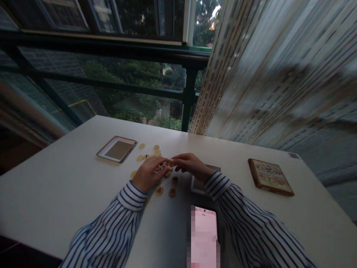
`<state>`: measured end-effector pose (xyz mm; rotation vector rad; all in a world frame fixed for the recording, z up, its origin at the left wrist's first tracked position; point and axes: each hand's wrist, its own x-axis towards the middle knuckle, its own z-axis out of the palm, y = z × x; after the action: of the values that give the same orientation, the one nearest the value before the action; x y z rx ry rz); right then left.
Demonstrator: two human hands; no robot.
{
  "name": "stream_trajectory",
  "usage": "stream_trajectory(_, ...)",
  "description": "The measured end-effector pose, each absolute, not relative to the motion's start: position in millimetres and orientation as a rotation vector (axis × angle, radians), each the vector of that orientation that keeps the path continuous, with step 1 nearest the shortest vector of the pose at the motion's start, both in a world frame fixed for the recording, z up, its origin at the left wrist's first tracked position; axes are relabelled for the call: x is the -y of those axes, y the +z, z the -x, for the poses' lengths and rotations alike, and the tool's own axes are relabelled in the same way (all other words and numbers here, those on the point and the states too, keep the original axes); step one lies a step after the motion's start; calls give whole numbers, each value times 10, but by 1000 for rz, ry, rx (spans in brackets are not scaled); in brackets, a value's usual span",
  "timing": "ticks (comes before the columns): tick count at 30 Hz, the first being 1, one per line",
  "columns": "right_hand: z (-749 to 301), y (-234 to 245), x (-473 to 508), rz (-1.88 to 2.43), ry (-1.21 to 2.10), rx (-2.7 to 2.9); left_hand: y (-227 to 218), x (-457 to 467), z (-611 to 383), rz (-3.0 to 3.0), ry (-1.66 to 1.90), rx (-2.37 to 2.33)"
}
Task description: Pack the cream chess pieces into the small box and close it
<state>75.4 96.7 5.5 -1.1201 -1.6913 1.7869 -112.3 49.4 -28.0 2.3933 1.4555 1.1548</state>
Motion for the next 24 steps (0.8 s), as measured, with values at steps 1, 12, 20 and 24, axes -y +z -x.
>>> stream_trajectory(1, -743, 60, -957, 1105, 1800, 1685, -285, -497, 1121, -2403, 1156, -1460)
stream_trajectory(12, -666, 114, -876, 1084, 1815, 1684, -288, -492, 1122, -2440, 1156, -1481)
stream_trajectory(20, -642, 147, -872, 1107, 1581, 1821, -230, -473, 1115, -2516, 1142, -1552)
stream_trajectory(24, -639, 103, -900, 1055, 1538, 1843, -225, -469, 1118, -2514, 1157, -1538)
